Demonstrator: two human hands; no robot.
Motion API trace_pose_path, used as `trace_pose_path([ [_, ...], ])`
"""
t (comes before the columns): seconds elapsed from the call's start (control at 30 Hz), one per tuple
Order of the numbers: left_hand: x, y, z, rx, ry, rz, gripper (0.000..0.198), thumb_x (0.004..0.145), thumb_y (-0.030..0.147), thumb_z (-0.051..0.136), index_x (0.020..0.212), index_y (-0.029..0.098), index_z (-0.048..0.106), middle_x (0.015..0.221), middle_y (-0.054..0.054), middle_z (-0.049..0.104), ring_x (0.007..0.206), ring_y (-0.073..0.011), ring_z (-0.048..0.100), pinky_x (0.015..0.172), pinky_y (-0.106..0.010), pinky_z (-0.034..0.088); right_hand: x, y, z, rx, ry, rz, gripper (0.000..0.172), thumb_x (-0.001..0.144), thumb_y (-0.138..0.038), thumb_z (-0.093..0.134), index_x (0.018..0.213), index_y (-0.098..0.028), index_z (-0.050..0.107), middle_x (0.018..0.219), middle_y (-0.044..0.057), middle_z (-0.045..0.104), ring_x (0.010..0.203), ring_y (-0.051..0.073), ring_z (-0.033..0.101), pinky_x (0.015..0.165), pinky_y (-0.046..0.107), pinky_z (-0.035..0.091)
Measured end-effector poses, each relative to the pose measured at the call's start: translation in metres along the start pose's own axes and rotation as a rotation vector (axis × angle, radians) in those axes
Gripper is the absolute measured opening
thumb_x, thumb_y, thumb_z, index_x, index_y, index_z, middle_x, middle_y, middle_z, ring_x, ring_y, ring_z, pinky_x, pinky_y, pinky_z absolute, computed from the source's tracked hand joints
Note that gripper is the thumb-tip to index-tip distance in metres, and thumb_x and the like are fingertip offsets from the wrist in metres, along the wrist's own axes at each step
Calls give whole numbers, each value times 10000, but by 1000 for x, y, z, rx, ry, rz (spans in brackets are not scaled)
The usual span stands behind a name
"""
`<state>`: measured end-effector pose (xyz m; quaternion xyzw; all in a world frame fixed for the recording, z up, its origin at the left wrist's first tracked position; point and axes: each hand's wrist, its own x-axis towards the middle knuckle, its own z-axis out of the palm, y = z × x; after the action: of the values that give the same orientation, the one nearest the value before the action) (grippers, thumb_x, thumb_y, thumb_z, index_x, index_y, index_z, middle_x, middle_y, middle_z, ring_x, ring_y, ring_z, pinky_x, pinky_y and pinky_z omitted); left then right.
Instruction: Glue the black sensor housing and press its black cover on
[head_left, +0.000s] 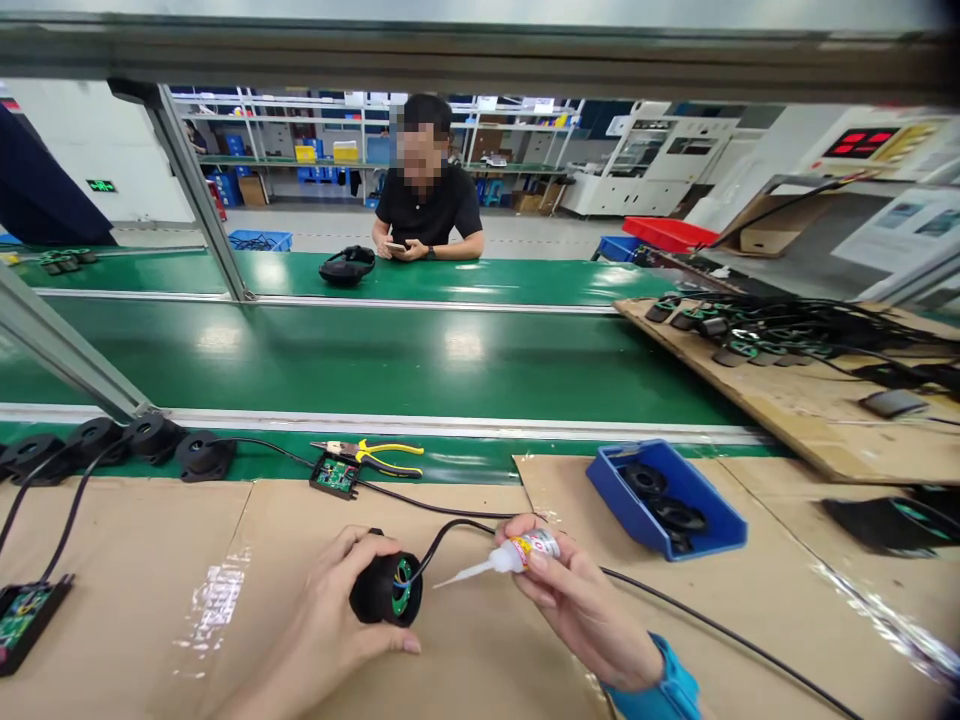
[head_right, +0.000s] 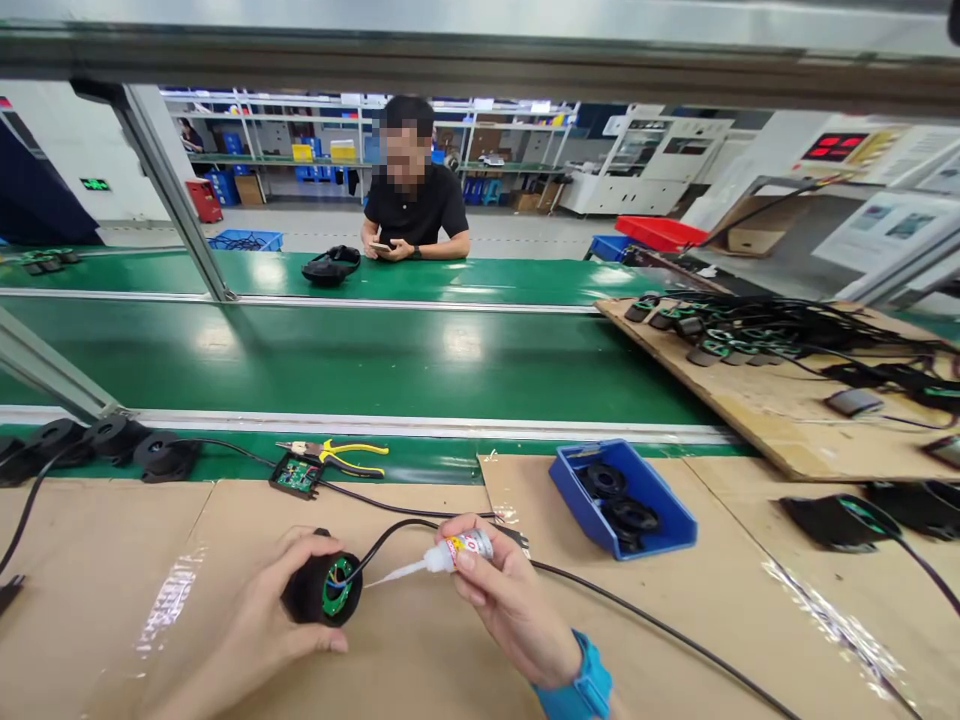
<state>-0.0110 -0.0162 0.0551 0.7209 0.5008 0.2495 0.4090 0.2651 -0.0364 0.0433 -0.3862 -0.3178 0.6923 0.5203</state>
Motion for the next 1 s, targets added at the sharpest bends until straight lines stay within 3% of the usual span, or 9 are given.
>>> trace_pose_path([
  [0.17,2,1,1,27,38,36,629,523,543,864,1066,281,682,1084,-87,591,995,-290,597,857,-353,507,5,1,16,7,42,-18,302,737,-406,802,891,-171,690,780,44,527,527,49,237,443,191,196],
  [0.3,0,-3,5,90,105,142,626,552,521,859,1098,284,669,1109,-86,583,993,-270,614,838,-356,538,5,2,27,-86,90,-93,344,785,-483,739,898,-167,661,701,12,472,538,72,356,431,170,302],
  [0.53,-6,-10,11,218,207,347,639,626,494,831,1182,300,582,1130,-78,532,980,-228,627,800,-322,563,-4,-2,44,-460,35,-302,217,913,-415,603,983,-210,585,835,12,513,522,63,454,462,186,421],
  [0.63,-6,-7,9,267,198,346,658,620,445,850,1191,302,558,1127,-70,517,977,-220,627,785,-309,569,-9,-6,51,-642,-2,-427,129,929,-340,588,1015,-244,583,908,20,525,596,86,493,507,194,447],
  [0.77,-5,-2,7,290,195,360,693,600,402,871,1199,300,537,1126,-65,503,961,-217,631,757,-301,575,-12,-11,61,-846,-51,-602,115,933,-297,588,1036,-248,576,916,19,560,826,141,556,697,228,465],
  [1.0,-7,-5,9,279,181,359,664,655,365,844,1218,300,498,1157,-69,467,1007,-217,599,796,-311,561,-12,-17,76,-936,-99,-681,130,937,-297,589,1041,-224,560,895,8,562,810,135,542,688,223,440],
])
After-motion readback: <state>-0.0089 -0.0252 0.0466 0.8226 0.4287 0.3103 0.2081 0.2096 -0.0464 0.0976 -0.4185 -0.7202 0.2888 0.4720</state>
